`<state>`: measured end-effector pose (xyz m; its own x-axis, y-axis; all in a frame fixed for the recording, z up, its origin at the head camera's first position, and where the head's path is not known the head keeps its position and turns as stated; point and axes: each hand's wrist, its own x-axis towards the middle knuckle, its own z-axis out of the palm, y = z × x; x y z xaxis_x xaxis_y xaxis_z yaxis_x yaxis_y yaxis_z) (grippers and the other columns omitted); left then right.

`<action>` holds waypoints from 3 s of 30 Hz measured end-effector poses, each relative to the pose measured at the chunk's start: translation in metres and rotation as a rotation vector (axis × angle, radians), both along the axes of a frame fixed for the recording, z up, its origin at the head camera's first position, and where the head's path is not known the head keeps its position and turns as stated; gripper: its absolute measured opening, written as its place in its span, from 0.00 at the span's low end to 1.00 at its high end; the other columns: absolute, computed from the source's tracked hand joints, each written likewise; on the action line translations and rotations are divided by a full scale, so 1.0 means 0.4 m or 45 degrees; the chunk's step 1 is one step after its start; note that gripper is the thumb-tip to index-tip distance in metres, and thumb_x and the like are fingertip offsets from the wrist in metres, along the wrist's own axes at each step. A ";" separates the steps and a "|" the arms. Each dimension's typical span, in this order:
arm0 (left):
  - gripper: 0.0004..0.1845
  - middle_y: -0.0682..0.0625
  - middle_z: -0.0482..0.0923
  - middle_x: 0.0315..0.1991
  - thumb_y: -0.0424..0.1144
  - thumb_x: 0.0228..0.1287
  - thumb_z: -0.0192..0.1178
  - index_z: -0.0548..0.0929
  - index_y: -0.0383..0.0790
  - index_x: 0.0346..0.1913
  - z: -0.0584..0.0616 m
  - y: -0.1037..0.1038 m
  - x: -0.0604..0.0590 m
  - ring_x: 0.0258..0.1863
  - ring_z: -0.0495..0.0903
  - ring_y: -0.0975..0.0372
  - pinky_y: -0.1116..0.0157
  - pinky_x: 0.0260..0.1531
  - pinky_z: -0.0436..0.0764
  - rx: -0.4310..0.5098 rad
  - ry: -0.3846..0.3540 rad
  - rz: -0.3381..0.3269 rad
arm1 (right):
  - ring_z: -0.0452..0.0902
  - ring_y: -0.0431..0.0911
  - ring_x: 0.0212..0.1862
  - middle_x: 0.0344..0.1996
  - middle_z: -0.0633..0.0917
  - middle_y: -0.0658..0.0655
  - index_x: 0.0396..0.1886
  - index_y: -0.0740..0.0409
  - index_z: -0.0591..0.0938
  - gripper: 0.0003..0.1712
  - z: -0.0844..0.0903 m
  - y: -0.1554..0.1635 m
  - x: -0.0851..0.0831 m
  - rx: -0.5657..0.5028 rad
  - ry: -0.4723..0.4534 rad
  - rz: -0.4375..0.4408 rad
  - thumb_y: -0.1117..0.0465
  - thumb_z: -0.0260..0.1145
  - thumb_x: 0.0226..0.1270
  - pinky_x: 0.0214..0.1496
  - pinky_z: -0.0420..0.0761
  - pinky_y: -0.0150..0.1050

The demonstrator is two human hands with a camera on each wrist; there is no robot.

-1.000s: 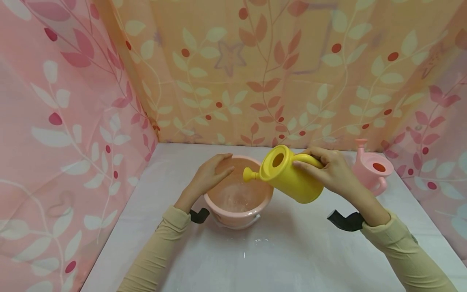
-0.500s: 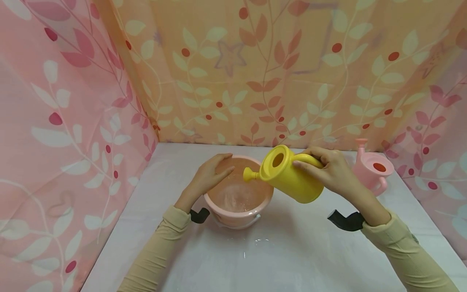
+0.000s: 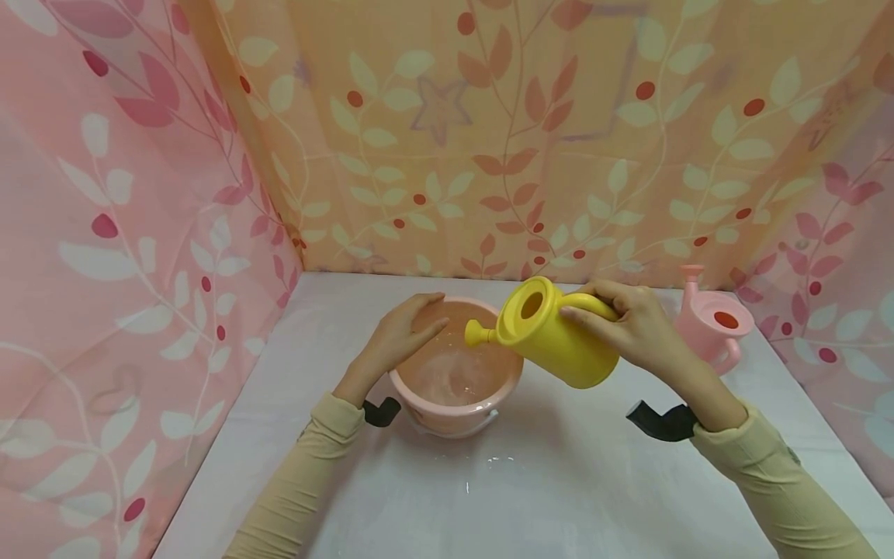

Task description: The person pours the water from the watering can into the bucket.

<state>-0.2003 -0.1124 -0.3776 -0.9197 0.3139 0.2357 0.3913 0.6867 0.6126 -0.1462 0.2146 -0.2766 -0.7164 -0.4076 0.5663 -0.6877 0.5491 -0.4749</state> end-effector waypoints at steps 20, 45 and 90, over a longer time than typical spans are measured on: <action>0.29 0.55 0.70 0.62 0.56 0.63 0.55 0.69 0.49 0.64 0.003 0.001 0.001 0.64 0.65 0.60 0.55 0.64 0.64 0.003 -0.012 -0.003 | 0.66 0.36 0.19 0.19 0.76 0.42 0.29 0.49 0.80 0.09 -0.001 0.002 -0.005 0.005 -0.014 -0.002 0.64 0.73 0.51 0.20 0.68 0.26; 0.29 0.55 0.70 0.62 0.56 0.63 0.55 0.68 0.51 0.65 -0.005 -0.001 -0.002 0.64 0.65 0.60 0.55 0.64 0.64 0.004 -0.017 -0.003 | 0.67 0.37 0.21 0.20 0.77 0.44 0.30 0.51 0.82 0.10 0.006 -0.005 0.000 0.000 -0.051 -0.045 0.65 0.74 0.49 0.22 0.69 0.25; 0.28 0.54 0.71 0.61 0.54 0.63 0.57 0.70 0.49 0.64 -0.004 0.000 -0.001 0.63 0.67 0.60 0.55 0.63 0.65 0.009 0.022 -0.001 | 0.69 0.38 0.23 0.20 0.77 0.46 0.31 0.55 0.82 0.07 0.011 -0.003 -0.001 0.021 -0.085 -0.073 0.62 0.72 0.53 0.24 0.72 0.25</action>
